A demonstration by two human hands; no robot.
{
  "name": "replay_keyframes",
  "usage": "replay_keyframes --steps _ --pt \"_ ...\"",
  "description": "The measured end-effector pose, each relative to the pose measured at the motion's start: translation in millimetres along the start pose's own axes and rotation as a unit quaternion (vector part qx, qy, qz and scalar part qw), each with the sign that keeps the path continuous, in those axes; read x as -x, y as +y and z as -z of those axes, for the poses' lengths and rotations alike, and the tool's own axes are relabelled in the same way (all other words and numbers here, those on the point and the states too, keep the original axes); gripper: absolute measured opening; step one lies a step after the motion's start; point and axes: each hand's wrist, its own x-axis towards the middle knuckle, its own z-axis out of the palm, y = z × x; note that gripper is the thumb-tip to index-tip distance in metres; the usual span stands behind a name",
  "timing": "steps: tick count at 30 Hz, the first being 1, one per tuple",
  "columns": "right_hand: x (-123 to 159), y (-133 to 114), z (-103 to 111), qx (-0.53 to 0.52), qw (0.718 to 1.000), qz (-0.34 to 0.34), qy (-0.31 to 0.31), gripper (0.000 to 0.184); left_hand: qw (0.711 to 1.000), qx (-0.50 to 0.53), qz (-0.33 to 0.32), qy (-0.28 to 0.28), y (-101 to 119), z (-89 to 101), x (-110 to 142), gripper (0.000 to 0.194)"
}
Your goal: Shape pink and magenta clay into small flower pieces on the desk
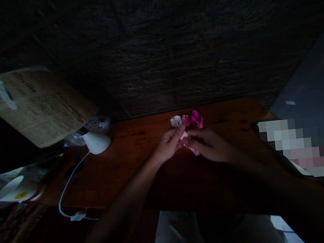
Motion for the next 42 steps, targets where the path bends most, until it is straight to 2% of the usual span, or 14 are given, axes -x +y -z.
replay_keyframes --steps 5,8,11,16,20,24,27,30,34,38,42 --pt "-1.4 5.6 -2.8 0.003 0.998 -0.051 0.048 0.038 1.000 0.005 -0.007 0.001 0.8 -0.2 -0.6 0.061" --pt "-2.0 9.5 -4.1 0.003 0.997 -0.069 0.040 0.038 0.999 0.008 -0.021 0.023 1.4 0.4 0.1 0.052" --pt "-2.3 11.2 -5.0 0.013 0.997 -0.063 0.043 0.033 0.999 0.005 -0.031 0.041 1.2 0.9 0.8 0.050" --pt "-2.7 9.4 -5.4 0.025 0.996 -0.068 0.057 0.038 0.999 0.035 0.000 0.029 -2.8 -0.7 -0.7 0.055" --pt "-2.5 4.3 -4.2 0.025 0.998 -0.049 0.037 0.042 0.997 0.077 0.020 -0.003 -8.3 -0.3 -3.3 0.062" --pt "-1.3 -0.2 -3.2 0.024 0.999 -0.021 0.008 0.037 0.999 0.031 0.005 -0.017 -6.8 2.3 -2.1 0.067" --pt "-0.7 0.7 -3.5 0.033 0.999 -0.009 -0.002 0.029 1.000 0.004 0.020 -0.007 -4.1 2.3 -0.8 0.071" --pt "-1.0 3.7 -3.8 0.040 0.999 -0.011 0.018 0.027 0.999 0.019 0.043 0.002 -4.7 -0.1 -0.6 0.068" --pt "-1.7 5.9 -4.1 0.012 0.998 -0.006 0.058 0.023 0.996 0.062 0.052 -0.030 -8.2 -3.6 -0.6 0.060" --pt "-2.1 7.0 -5.2 -0.003 0.997 -0.003 0.074 0.023 0.994 0.094 0.035 -0.044 -12.7 -5.4 -0.5 0.054" --pt "-2.9 10.5 -7.9 -0.019 0.996 -0.021 0.083 0.027 0.990 0.140 0.015 -0.030 -16.8 -6.3 -1.8 0.050"
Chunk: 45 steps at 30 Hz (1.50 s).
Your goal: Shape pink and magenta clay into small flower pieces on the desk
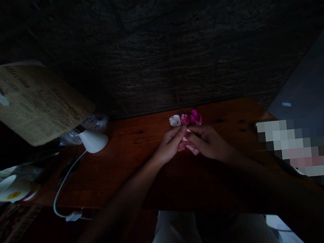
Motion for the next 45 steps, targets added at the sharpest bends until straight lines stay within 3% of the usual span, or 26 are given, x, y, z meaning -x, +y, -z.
replay_keyframes --steps 8,14,19,25,29,32,37,45 --pt "0.1 5.3 2.3 -0.085 0.991 -0.093 -0.041 0.031 0.999 0.022 -0.009 0.021 5.5 -2.2 -2.6 0.048" --pt "-1.1 1.2 6.4 -0.060 0.991 -0.085 -0.079 0.038 0.998 0.007 -0.018 0.058 14.3 -2.5 0.3 0.044" --pt "-0.9 2.4 6.8 -0.085 0.988 -0.098 -0.078 0.028 0.999 -0.037 0.011 0.026 12.2 1.2 1.0 0.055" --pt "-1.1 -1.4 7.7 -0.061 0.993 -0.094 -0.048 0.027 0.995 -0.065 0.044 0.065 10.3 0.2 0.7 0.065" --pt "-2.6 -2.6 7.2 -0.042 0.995 -0.093 0.001 0.025 0.991 -0.135 0.006 0.014 11.6 -2.1 2.6 0.065" --pt "-2.5 -2.5 7.6 -0.019 0.996 -0.081 0.016 0.023 0.991 -0.131 -0.014 0.001 11.4 -3.7 3.8 0.058" --pt "-1.7 -2.4 9.4 -0.057 0.995 -0.084 -0.023 0.031 0.994 -0.106 -0.004 -0.003 10.9 -4.9 4.9 0.053" --pt "-1.5 -1.5 4.7 -0.089 0.988 -0.124 -0.039 0.034 0.986 -0.163 -0.030 0.019 11.8 -0.6 5.9 0.054"
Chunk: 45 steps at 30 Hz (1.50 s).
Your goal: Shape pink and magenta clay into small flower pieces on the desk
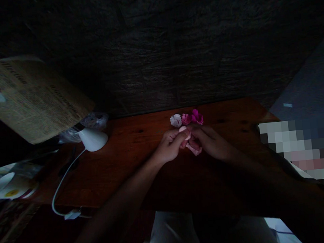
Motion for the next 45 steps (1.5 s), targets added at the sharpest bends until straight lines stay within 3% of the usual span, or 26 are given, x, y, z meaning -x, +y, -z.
replay_keyframes --steps 7,10,15,20,23,27,33,36,41,45 --pt "-1.3 -3.4 1.4 -0.036 0.999 -0.003 0.011 0.043 0.995 0.086 0.040 -0.017 -3.8 -0.6 -3.2 0.064" --pt "-1.5 -5.0 0.5 -0.043 0.999 -0.011 0.019 0.045 0.997 0.063 0.043 0.022 -0.7 -1.4 -2.1 0.065" --pt "-4.2 -1.1 0.3 -0.079 0.993 -0.046 0.069 0.041 0.991 -0.035 -0.087 0.094 5.1 0.6 3.1 0.043" --pt "-8.1 7.6 3.5 -0.149 0.985 -0.066 0.063 0.039 0.970 -0.182 -0.147 0.062 8.3 5.5 5.3 0.031" --pt "-7.0 4.3 5.4 -0.089 0.990 -0.090 0.064 0.048 0.970 -0.191 -0.133 0.071 7.3 6.8 3.8 0.023" --pt "-4.1 -6.2 7.8 0.001 0.994 -0.067 0.087 0.058 0.987 -0.089 -0.086 0.099 6.0 5.0 0.2 0.035" --pt "0.0 -8.0 5.7 0.055 0.998 -0.002 0.031 0.053 0.997 0.057 -0.029 0.044 6.9 1.1 -2.0 0.039" --pt "1.4 -4.7 3.8 0.085 0.996 0.025 0.002 0.051 0.997 0.074 -0.014 0.026 5.7 0.3 -1.9 0.040" --pt "2.6 -2.7 4.8 0.042 0.998 0.027 -0.039 0.043 0.997 0.062 -0.001 0.048 2.8 -2.5 -3.0 0.053" --pt "2.3 -4.7 5.5 0.018 0.999 0.028 -0.018 0.038 0.999 0.032 -0.007 -0.006 0.3 -3.4 -2.4 0.063"
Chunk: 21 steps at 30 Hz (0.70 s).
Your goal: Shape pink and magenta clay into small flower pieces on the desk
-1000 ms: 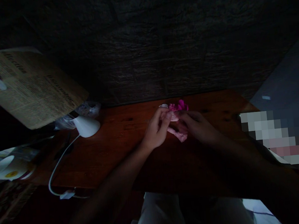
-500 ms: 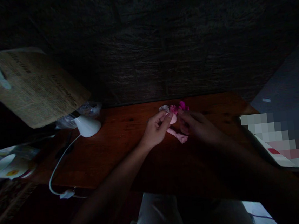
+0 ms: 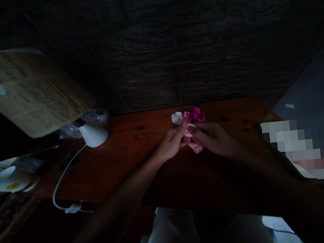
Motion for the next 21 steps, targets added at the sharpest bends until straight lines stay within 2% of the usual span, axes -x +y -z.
replay_keyframes --steps 3,8,12,16,18,21 --pt "-1.2 -0.1 -1.3 -0.026 0.999 -0.004 0.028 0.038 0.999 -0.002 0.000 -0.037 -1.0 -1.5 1.0 0.063" --pt "-3.3 1.6 -4.7 -0.034 0.998 -0.009 0.046 0.043 0.997 0.050 0.023 -0.052 -1.7 -6.3 1.1 0.059" --pt "-3.5 1.8 -6.6 -0.033 0.998 -0.024 0.049 0.049 0.995 0.093 0.027 -0.003 -4.9 -3.9 -1.1 0.050" --pt "-3.9 2.4 -6.9 -0.071 0.995 -0.054 0.044 0.055 0.996 0.077 0.020 0.040 -6.1 1.7 -2.1 0.050" --pt "-4.2 3.0 -6.4 -0.069 0.995 -0.059 0.041 0.053 0.997 0.057 0.011 0.042 -4.4 3.0 -1.0 0.050" --pt "-4.7 3.6 -5.2 -0.056 0.996 -0.065 0.031 0.051 0.999 0.030 0.001 0.012 -1.2 2.0 1.2 0.051"
